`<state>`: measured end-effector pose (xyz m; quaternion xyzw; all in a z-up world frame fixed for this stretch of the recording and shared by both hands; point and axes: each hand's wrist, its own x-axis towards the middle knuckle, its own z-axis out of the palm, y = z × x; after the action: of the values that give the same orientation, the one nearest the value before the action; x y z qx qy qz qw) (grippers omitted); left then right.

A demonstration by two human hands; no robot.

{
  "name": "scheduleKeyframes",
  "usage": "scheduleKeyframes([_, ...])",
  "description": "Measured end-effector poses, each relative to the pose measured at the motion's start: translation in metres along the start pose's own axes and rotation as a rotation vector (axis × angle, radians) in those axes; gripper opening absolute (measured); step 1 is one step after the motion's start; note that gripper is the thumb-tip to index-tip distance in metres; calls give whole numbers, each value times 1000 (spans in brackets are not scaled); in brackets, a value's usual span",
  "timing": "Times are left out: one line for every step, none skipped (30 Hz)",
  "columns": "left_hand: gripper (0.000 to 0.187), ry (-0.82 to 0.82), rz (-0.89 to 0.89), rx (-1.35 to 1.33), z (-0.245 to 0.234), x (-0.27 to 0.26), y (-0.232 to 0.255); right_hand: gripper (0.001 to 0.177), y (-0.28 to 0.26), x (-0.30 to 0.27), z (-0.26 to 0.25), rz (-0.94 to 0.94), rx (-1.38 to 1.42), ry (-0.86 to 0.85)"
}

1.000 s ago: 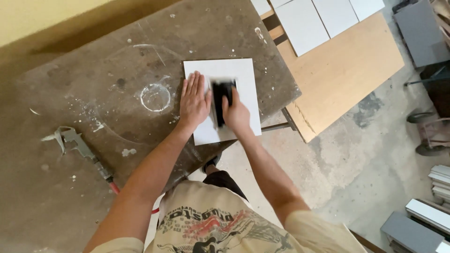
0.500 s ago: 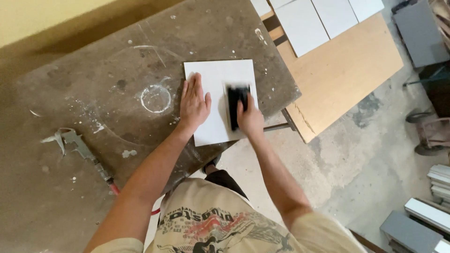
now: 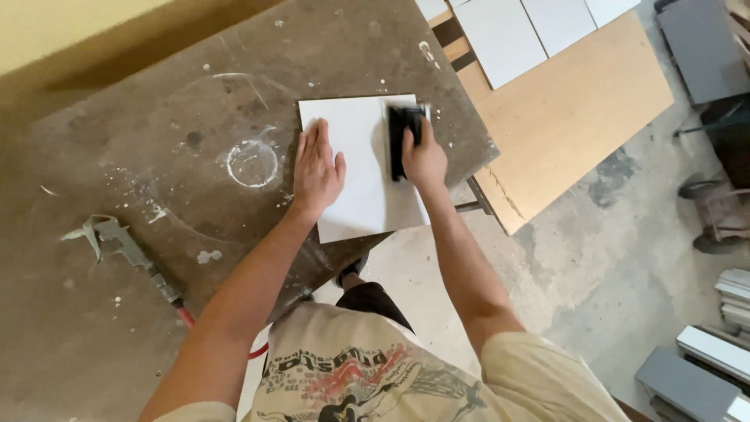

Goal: The person sands a white square panel on a workbench using a sanding block and then uses a handheld air blower to remove dust. The person repeats this process on a second panel, placing the finished pieces on a nearby table.

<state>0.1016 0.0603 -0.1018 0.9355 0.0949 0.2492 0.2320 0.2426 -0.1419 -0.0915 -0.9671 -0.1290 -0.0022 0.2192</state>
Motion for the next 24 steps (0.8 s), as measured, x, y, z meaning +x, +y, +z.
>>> scheduleKeyframes([65,6,-3,10,1,2,-2,45,-21,13,16,-9,8,-1])
scheduleKeyframes([65,16,-5,19,1,4,-4,47,-43,25,31,-40,23,-31])
scheduleKeyframes([66,16,-1,14,5,2,-2,49,-58,33,44,-56,29,-58])
scheduleKeyframes([66,12,3,10,3,-2,-1,49,-66,-3,34,-50,27,-57])
scheduleKeyframes([65,-3,-25,-22,1,-2,0,50,-76,-33,22,-67,32,-114])
scheduleKeyframes([65,-18,-54,-55,-1,-2,0,52,-87,-62,11,-84,37,-171])
scheduleKeyframes([65,-17,-60,-54,-4,-2,2,52,-72,-82,-5,-88,36,-176])
scheduleKeyframes([65,-16,-60,-33,-6,-3,4,49,-57,-102,-21,-94,-31,-121])
scheduleKeyframes([66,-6,-53,-12,-7,2,5,46,-44,-117,-37,-102,-97,-56])
scheduleKeyframes([66,1,-53,-10,-1,5,2,46,-25,-92,-31,-109,-96,-52])
scheduleKeyframes([66,22,-39,-4,1,3,1,45,-8,-73,-25,-33,-91,-60])
scheduleKeyframes([67,43,-24,1,5,-1,-1,45,10,-55,-18,44,-87,-68])
scheduleKeyframes([67,29,-20,-10,5,-3,1,45,0,-31,-5,61,-94,-70])
scheduleKeyframes([67,38,-6,-15,6,-6,3,46,-9,-6,7,41,-67,-41])
scheduleKeyframes([67,60,2,-3,3,-3,-1,48,-26,26,24,5,-29,-12])
scheduleKeyframes([67,58,2,1,2,-2,-5,48,-47,6,28,4,-25,-13])
scheduleKeyframes([65,60,1,0,5,-3,-5,49,-64,-16,30,-7,-31,-77])
scheduleKeyframes([64,62,0,0,8,-4,-6,52,-81,-37,33,-18,-37,-141])
scheduleKeyframes([64,58,-3,-5,7,-2,-4,52,-79,-67,11,-14,-41,-146])
scheduleKeyframes([64,63,-9,-16,6,0,-2,51,-78,-97,-10,-48,-50,-149])
scheduleKeyframes([64,60,-14,-25,3,-3,-2,50,-78,-131,-31,-76,-54,-159])
scheduleKeyframes([64,47,-18,-26,2,-4,-2,50,-52,-131,-34,-67,-54,-169])
scheduleKeyframes([64,33,-17,-19,3,-3,-2,47,-26,-127,-38,-78,-143,-67])
scheduleKeyframes([65,18,-16,-12,2,-2,-2,46,1,-124,-41,-90,-231,36])
